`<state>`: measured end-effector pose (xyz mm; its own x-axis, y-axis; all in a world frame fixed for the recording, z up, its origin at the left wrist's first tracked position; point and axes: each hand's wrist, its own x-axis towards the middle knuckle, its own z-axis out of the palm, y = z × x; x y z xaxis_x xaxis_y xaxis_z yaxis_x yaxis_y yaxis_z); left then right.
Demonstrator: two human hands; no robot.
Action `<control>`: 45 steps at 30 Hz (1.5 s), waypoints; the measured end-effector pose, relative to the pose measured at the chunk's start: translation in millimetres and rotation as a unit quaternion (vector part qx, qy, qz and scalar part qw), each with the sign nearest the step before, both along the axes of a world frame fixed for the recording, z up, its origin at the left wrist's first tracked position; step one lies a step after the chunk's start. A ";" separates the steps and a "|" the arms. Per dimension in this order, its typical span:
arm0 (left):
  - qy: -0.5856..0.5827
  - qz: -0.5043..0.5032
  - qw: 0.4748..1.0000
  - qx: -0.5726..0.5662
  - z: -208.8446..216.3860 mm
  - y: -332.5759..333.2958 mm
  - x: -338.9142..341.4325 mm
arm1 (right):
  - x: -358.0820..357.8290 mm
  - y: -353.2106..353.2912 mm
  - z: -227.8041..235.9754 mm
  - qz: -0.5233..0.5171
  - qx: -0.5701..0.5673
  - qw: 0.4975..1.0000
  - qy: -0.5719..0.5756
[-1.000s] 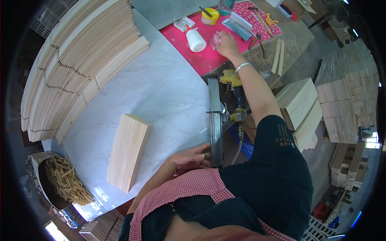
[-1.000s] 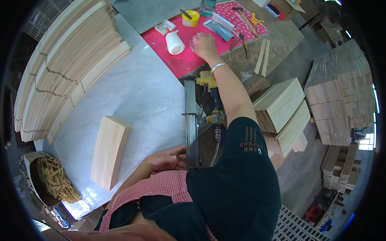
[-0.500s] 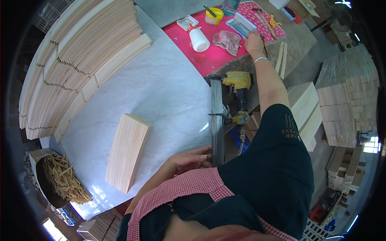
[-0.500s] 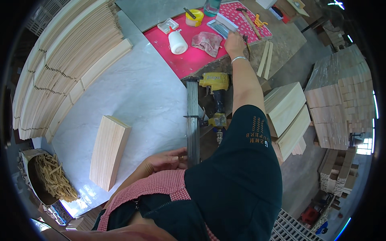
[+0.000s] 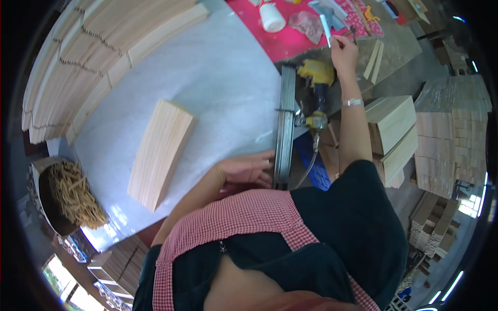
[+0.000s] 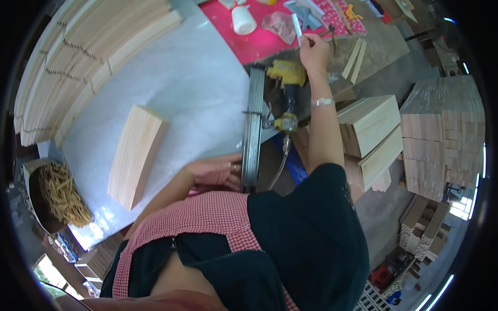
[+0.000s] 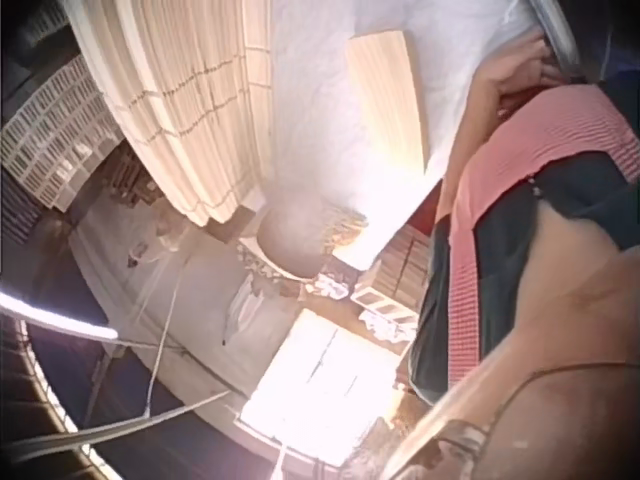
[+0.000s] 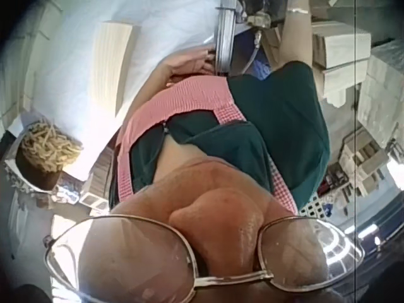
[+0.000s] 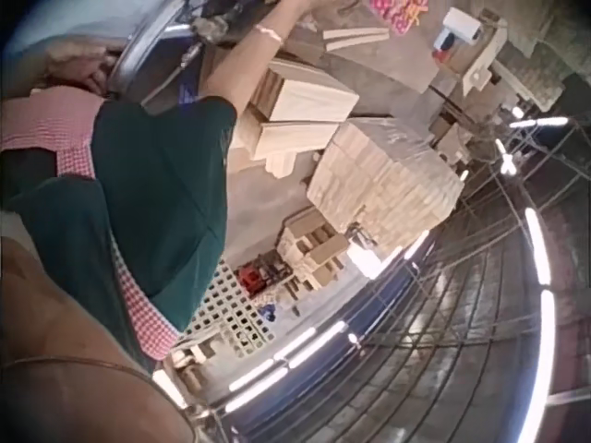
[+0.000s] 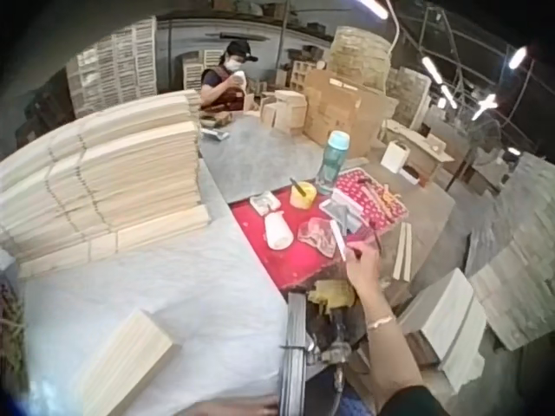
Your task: Apply glue and use a pneumatic nail gun to assemble wooden panels into boxes.
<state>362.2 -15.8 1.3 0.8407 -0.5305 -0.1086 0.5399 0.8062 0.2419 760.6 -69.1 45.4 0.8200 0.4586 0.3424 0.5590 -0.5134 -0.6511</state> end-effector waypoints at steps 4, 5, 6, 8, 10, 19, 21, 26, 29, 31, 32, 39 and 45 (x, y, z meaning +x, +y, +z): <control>-0.021 0.018 1.000 0.002 0.7 1.7 0.9 | -100.5 -35.5 6.2 0.050 0.051 0.994 0.088; -0.027 0.022 0.999 0.007 0.2 1.5 -0.3 | -120.8 -39.1 13.7 0.048 0.083 0.988 0.125; -0.037 0.024 0.999 0.012 0.5 0.6 -2.5 | -136.8 -41.6 19.5 0.044 0.113 0.980 0.159; -0.039 0.024 0.999 0.016 -1.2 -2.1 -5.4 | -158.8 -47.1 16.9 0.046 0.100 0.983 0.148; -0.049 0.028 0.998 0.031 -3.2 -1.9 -4.7 | -171.6 -47.8 12.4 0.055 0.079 0.988 0.122; -0.050 0.019 0.997 0.059 -0.1 -1.0 -6.6 | -187.0 -39.3 2.5 0.068 0.007 0.995 0.078; -0.046 0.014 0.997 0.060 -0.3 -1.1 -6.1 | -188.4 -38.4 -1.2 0.076 -0.004 0.995 0.062; -0.042 0.015 0.998 0.052 -0.1 -0.5 -5.6 | -194.3 -40.8 -1.9 0.050 0.056 0.995 0.073; -0.041 0.013 0.998 0.052 1.1 -0.1 -4.9 | -194.0 -39.9 -3.0 0.051 0.049 0.995 0.068; -0.041 0.012 0.998 0.052 1.4 0.1 -4.5 | -193.6 -38.7 -3.5 0.053 0.043 0.996 0.062; -0.040 0.012 0.998 0.051 0.8 -0.3 -4.6 | -193.8 -37.7 -3.6 0.053 0.043 0.996 0.062; -0.052 0.027 0.996 0.065 0.2 -2.5 -4.9 | -192.3 -31.3 -9.1 0.093 -0.042 0.994 0.039; -0.050 0.021 0.997 0.057 2.2 -2.0 -5.8 | -195.6 -32.0 -12.8 0.129 -0.126 0.983 -0.034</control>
